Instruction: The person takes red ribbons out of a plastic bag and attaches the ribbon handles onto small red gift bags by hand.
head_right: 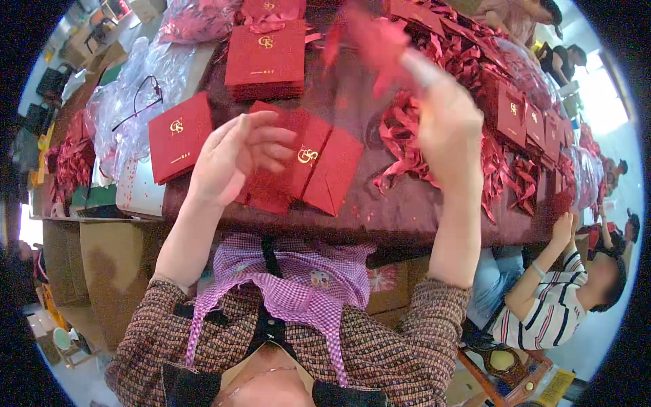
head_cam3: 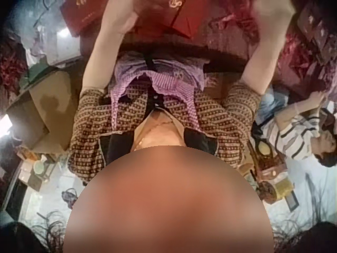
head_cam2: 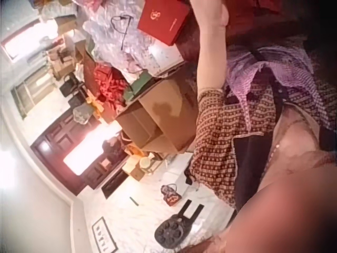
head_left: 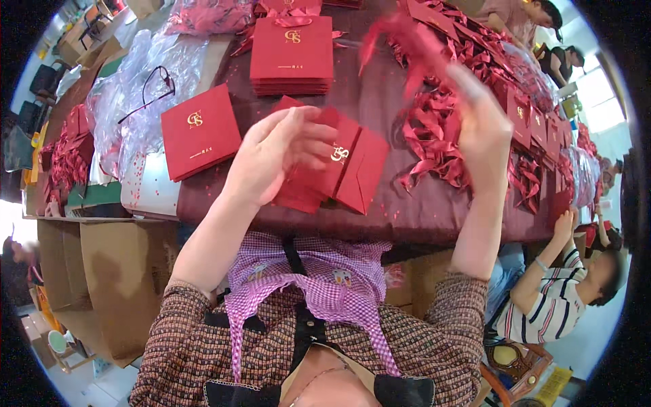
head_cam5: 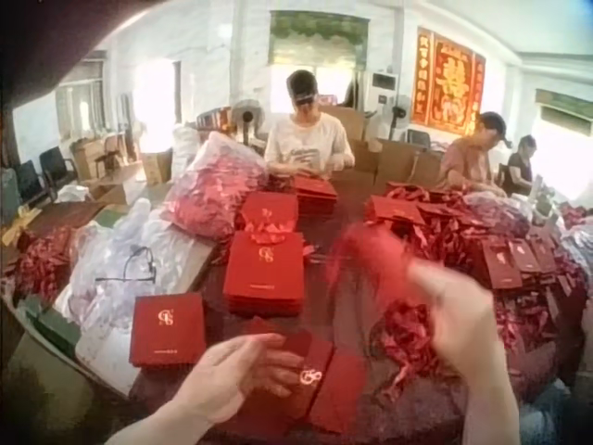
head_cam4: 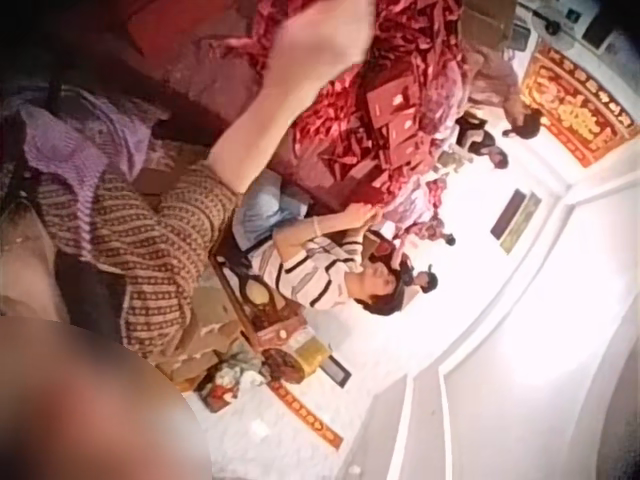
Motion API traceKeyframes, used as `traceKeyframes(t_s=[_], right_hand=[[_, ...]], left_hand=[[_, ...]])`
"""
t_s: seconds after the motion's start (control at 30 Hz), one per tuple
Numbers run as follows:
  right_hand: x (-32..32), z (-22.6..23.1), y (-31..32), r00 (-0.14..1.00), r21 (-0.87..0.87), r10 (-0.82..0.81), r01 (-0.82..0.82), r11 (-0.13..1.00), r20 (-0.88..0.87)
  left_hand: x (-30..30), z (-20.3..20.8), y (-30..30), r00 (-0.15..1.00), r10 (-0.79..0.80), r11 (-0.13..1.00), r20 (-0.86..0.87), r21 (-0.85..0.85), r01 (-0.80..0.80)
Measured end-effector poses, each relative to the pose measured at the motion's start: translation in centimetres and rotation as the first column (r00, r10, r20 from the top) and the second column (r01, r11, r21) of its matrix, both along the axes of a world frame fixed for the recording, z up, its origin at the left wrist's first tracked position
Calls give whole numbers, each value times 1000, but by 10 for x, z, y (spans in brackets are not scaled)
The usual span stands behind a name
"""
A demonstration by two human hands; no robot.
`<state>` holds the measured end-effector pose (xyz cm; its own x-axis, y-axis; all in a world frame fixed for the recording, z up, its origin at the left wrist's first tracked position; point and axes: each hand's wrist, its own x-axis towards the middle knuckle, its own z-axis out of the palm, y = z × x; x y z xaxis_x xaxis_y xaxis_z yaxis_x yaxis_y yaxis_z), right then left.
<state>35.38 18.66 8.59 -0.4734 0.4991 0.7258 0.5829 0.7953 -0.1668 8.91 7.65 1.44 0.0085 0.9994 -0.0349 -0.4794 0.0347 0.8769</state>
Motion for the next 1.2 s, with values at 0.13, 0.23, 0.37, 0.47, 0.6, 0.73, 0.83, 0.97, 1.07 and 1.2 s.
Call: traceKeyframes(t_s=[0.13,0.23,0.37,0.47,0.6,0.73,0.83,0.97,1.07,1.2], right_hand=[[-14,-9,67,990,208,-94,115,971,-108],[-41,-48,107,992,409,-122,94,908,43],[-60,-122,115,860,-158,-58,159,974,508],[-56,-136,118,890,-421,138,64,905,433],[-31,-106,106,941,-446,324,-247,860,102],[12,-76,55,927,-562,370,-275,780,61],[28,-77,11,846,-463,511,-396,793,151],[48,-91,-37,838,-404,333,-151,902,431],[53,-105,-43,902,-445,252,-76,892,351],[53,-111,-39,960,-416,226,-140,899,167]], left_hand=[[-8,-12,-5,828,339,939,-446,209,-272],[-13,-24,-3,313,538,843,-783,488,-227],[-7,-36,0,236,403,914,-884,377,-150],[0,-36,7,119,508,861,-853,505,-57],[11,-33,22,-23,406,914,-914,406,7],[19,-36,31,-74,350,937,-934,349,27],[20,-40,34,-64,344,939,-937,343,27],[18,-40,38,4,257,966,-966,257,-35],[19,-37,43,142,233,970,-962,221,-99],[15,-33,42,276,204,975,-939,169,-146]])
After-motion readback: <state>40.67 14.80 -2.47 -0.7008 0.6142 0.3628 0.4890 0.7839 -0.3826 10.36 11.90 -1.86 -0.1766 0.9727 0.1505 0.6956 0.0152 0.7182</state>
